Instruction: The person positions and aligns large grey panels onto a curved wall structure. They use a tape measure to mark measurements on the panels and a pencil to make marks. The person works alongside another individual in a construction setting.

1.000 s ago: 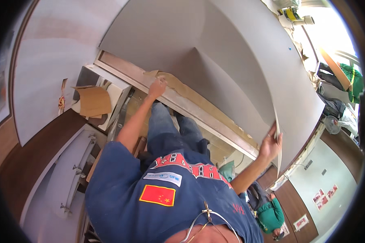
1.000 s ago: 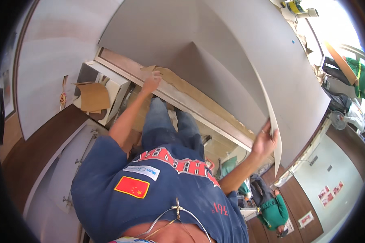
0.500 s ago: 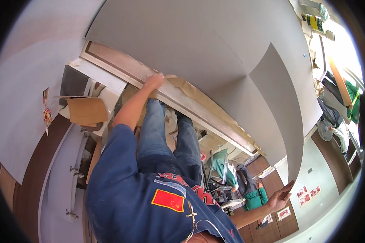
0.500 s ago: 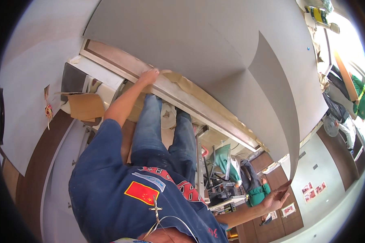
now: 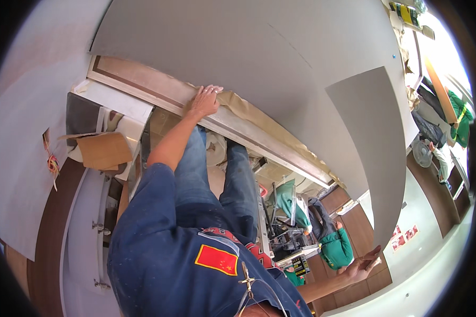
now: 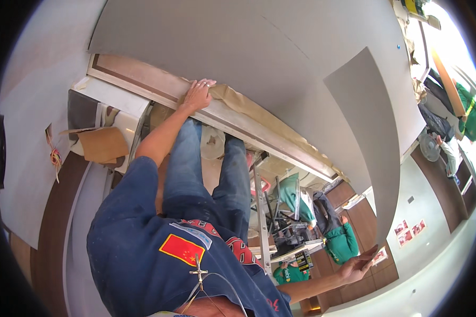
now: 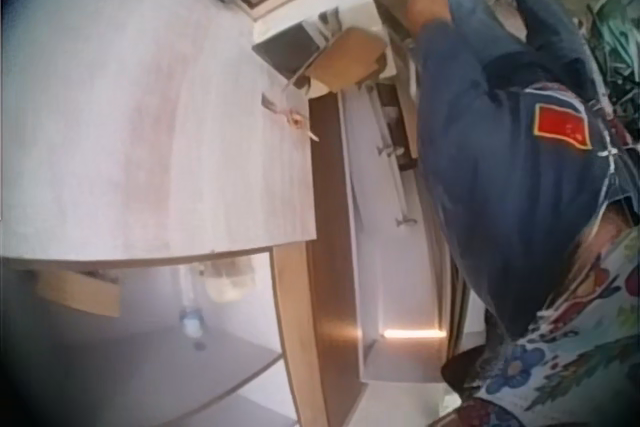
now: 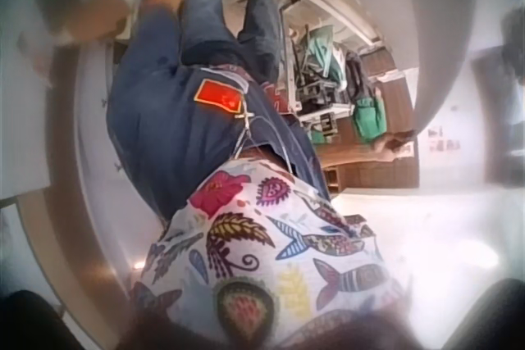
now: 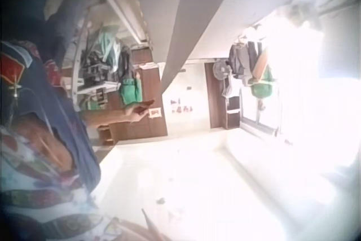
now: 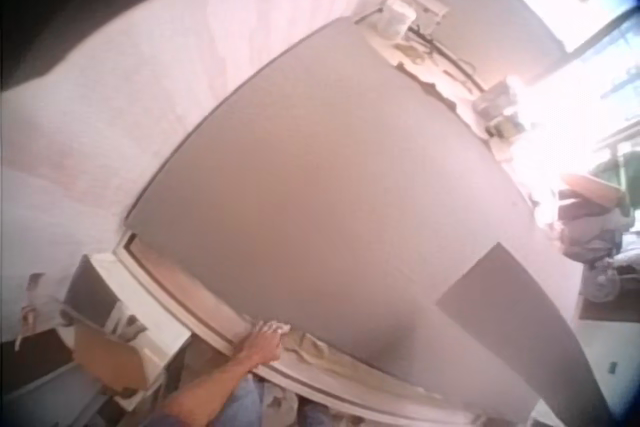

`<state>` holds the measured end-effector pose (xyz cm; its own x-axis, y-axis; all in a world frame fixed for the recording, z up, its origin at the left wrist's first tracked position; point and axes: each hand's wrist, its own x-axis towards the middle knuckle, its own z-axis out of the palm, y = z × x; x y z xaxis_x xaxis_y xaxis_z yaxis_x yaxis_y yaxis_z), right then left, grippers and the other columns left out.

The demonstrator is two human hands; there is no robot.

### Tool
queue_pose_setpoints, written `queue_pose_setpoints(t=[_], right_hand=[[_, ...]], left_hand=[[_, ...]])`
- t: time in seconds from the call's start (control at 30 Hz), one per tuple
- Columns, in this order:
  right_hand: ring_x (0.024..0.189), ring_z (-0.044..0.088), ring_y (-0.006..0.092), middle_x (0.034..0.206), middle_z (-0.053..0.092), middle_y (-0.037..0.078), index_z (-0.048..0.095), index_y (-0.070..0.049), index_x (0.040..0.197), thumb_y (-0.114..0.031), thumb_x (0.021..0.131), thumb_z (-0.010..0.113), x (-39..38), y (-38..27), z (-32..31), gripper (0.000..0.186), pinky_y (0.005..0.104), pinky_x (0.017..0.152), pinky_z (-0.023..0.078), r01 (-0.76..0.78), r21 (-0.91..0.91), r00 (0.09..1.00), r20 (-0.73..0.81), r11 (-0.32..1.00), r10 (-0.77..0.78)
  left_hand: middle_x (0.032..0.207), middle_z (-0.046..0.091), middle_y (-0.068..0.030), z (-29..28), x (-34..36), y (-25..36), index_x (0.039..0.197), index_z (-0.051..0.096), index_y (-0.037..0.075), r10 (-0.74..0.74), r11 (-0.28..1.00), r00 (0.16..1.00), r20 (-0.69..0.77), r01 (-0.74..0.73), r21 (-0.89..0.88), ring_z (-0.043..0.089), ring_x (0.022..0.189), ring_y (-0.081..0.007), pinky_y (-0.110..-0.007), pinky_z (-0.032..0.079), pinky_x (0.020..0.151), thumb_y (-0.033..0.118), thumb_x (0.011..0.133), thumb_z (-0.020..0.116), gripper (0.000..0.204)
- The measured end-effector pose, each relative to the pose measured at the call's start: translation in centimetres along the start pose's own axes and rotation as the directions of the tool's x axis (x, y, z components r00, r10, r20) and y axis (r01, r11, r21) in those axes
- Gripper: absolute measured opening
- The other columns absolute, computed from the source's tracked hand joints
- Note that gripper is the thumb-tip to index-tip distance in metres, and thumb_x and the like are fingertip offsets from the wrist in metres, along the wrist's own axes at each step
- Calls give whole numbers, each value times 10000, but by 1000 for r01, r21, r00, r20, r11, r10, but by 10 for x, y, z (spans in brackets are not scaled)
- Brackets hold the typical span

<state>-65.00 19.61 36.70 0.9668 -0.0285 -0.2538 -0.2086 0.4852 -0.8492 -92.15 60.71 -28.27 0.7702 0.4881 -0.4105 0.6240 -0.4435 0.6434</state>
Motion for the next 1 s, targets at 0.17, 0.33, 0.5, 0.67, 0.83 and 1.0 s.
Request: queue_pose_setpoints(t=[0.17,0.33,0.5,0.67,0.83,1.0], right_hand=[[1325,387,307,1518,199,207,178,47,1445,-21,979,358,-15,1,-3,504,324,927,546,27,-22,1000,12,999,-27],[1327,389,286,1529,184,189,164,45,1449,-14,972,364,-22,8,6,520,324,906,552,16,4,1000,-23,1000,-16],[1319,397,278,1523,198,193,162,63,1442,-9,969,369,-26,12,-5,522,306,905,551,8,-53,999,-34,999,-9],[1321,392,279,1511,219,212,168,78,1434,-12,964,385,-23,10,-14,526,282,893,556,61,-104,994,-89,993,-71],[1200,515,295,1491,231,247,196,78,1426,6,961,398,-30,6,-14,512,294,917,554,30,-150,999,24,988,-27],[1125,569,250,1489,245,242,191,86,1425,0,964,407,-31,8,-21,516,261,895,555,73,-239,994,-57,968,-89]], left_hand=[[1116,627,-201,-4,-1,-2,1148,583,44,-230,961,889,396,273,-53,555,1120,-354,-488,341,1025,341,927,388,418],[1044,656,-196,27,-19,-19,1078,624,61,-549,787,827,121,560,-259,601,1025,-373,-476,438,923,364,928,395,408],[1036,665,-192,59,-5,-1,1097,603,5,-786,530,618,37,702,-475,624,979,-376,-433,490,832,326,864,489,412],[1094,637,-222,71,5,28,1191,551,-12,-881,370,474,2,690,-623,601,1041,-376,-444,469,897,244,843,544,432],[1224,539,-302,97,15,15,1289,417,-117,-852,159,487,194,593,-789,542,1140,-393,-419,436,968,194,838,509,555],[1280,494,-297,102,27,38,1288,415,-111,-942,173,333,44,592,-787,514,1171,-393,-414,428,993,146,834,487,526]])
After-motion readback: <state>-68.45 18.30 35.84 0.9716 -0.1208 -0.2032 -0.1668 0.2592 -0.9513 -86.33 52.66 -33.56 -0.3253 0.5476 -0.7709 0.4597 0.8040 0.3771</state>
